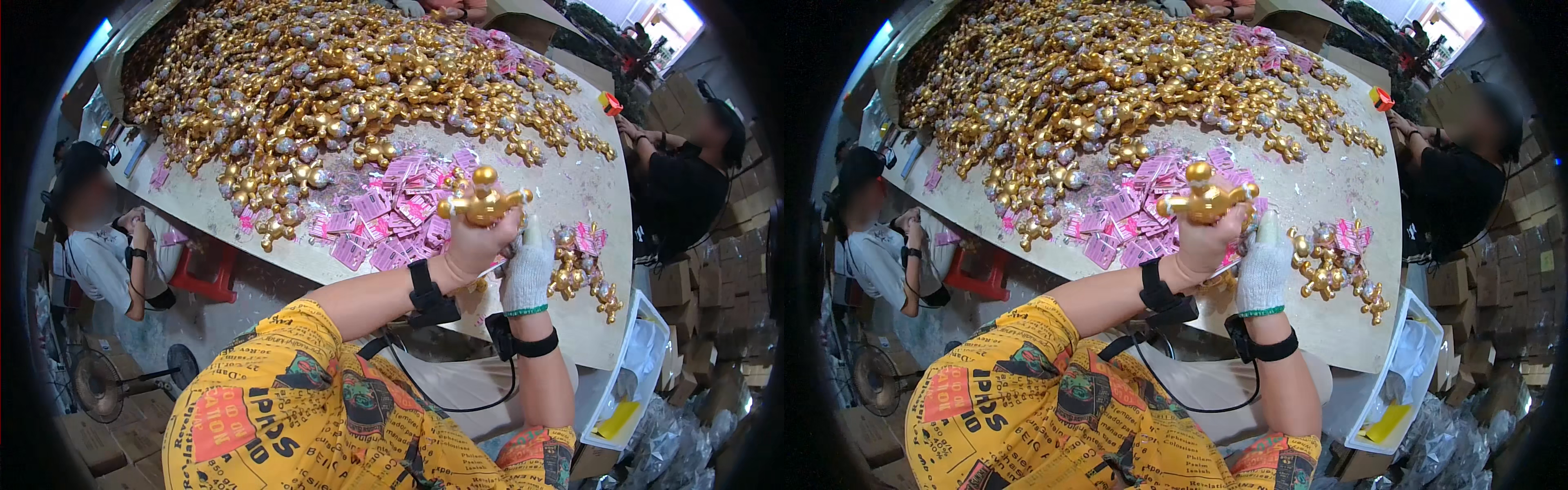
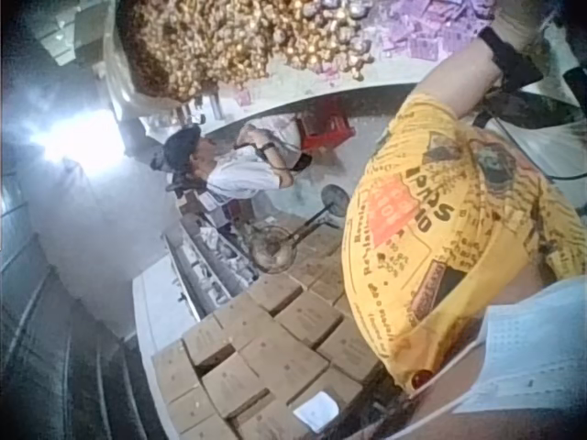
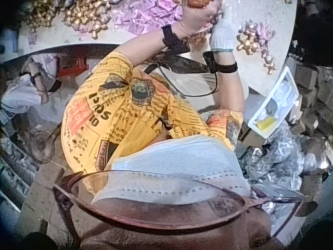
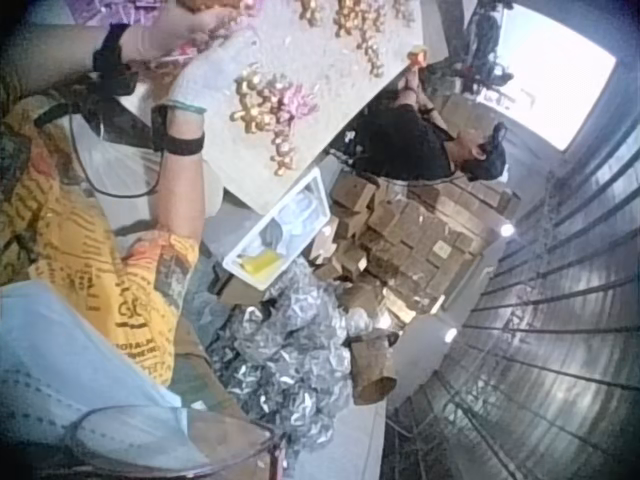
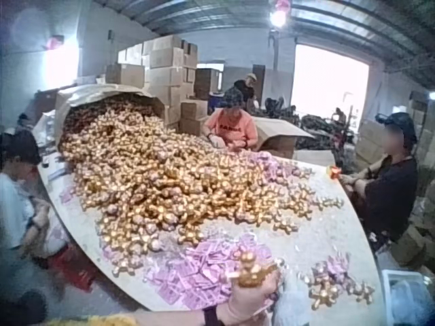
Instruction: Sorting and attaching pink labels or tags to gold-colored plastic star-shaped ornaments.
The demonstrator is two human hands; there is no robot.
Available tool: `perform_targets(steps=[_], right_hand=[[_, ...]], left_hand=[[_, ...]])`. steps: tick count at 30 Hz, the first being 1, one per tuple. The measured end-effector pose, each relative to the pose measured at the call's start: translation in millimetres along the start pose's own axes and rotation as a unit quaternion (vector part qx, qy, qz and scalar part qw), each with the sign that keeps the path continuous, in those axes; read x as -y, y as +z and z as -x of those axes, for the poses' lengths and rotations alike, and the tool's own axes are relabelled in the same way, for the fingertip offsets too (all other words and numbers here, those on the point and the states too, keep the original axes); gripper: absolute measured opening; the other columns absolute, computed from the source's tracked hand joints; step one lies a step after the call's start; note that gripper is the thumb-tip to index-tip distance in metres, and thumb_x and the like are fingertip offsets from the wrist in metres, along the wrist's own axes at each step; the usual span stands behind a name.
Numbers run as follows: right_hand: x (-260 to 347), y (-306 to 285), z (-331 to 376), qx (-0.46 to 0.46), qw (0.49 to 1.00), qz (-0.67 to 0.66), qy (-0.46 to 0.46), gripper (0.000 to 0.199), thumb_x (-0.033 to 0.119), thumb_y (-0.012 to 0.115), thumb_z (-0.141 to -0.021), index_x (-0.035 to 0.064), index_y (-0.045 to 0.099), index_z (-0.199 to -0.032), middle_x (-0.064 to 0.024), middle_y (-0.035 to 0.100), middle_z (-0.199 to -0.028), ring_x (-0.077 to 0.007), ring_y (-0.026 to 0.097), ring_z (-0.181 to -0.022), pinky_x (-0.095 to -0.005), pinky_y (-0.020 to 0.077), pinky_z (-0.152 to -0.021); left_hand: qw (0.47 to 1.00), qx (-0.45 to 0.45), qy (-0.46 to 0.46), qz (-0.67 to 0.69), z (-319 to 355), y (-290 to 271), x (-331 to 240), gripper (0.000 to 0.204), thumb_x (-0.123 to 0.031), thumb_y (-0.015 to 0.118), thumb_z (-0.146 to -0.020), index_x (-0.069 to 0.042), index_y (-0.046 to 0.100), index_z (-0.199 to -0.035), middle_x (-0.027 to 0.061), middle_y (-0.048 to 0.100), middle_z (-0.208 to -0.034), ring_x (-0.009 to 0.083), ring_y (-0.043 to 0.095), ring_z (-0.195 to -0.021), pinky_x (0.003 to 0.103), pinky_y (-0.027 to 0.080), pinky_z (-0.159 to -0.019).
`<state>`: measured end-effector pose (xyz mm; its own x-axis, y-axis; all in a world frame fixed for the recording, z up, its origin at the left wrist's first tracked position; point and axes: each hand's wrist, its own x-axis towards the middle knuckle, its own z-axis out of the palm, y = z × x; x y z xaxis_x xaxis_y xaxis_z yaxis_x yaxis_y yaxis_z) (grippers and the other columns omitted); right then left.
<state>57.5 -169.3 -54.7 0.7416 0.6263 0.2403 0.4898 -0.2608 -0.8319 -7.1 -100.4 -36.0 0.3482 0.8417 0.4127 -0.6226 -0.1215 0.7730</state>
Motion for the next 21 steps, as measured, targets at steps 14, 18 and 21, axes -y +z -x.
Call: perform_targets(steps=[14,18,21], right_hand=[[11.8,-6.1,-3.2,0.069,0.925,-0.302,0.218,0.031,0.026,0.039,-0.093,0.0025,0.055,-0.082,-0.0022,0.049,-0.058,-0.0085,0.045,-0.048,-0.0232,0.0338,-0.041],[21.8,-6.5,-18.0,0.097,0.936,-0.264,0.211,0.040,0.039,0.038,-0.092,0.0070,0.052,-0.071,0.0002,0.045,-0.052,-0.0087,0.041,-0.041,-0.0247,0.0323,-0.038],[11.5,-27.8,-29.1,0.052,0.997,-0.061,0.019,0.030,0.029,0.043,-0.091,0.0027,0.057,-0.082,-0.0048,0.053,-0.074,-0.0109,0.051,-0.058,-0.0231,0.0400,-0.050]], left_hand=[[0.965,0.129,0.203,-0.098,-15.2,-14.0,2.3,0.006,-0.009,0.060,-0.073,-0.006,0.055,-0.073,0.0016,0.050,-0.066,0.0158,0.049,-0.059,0.028,0.039,-0.052],[0.991,0.032,-0.132,-0.001,-29.1,-19.9,7.4,0.010,-0.011,0.061,-0.077,-0.002,0.061,-0.081,-0.0013,0.060,-0.074,0.0071,0.056,-0.066,0.023,0.045,-0.059],[0.979,-0.032,-0.193,0.062,-37.5,-24.8,5.4,0.013,-0.014,0.062,-0.077,-0.002,0.060,-0.080,-0.0007,0.059,-0.074,0.0075,0.055,-0.066,0.023,0.044,-0.061]])
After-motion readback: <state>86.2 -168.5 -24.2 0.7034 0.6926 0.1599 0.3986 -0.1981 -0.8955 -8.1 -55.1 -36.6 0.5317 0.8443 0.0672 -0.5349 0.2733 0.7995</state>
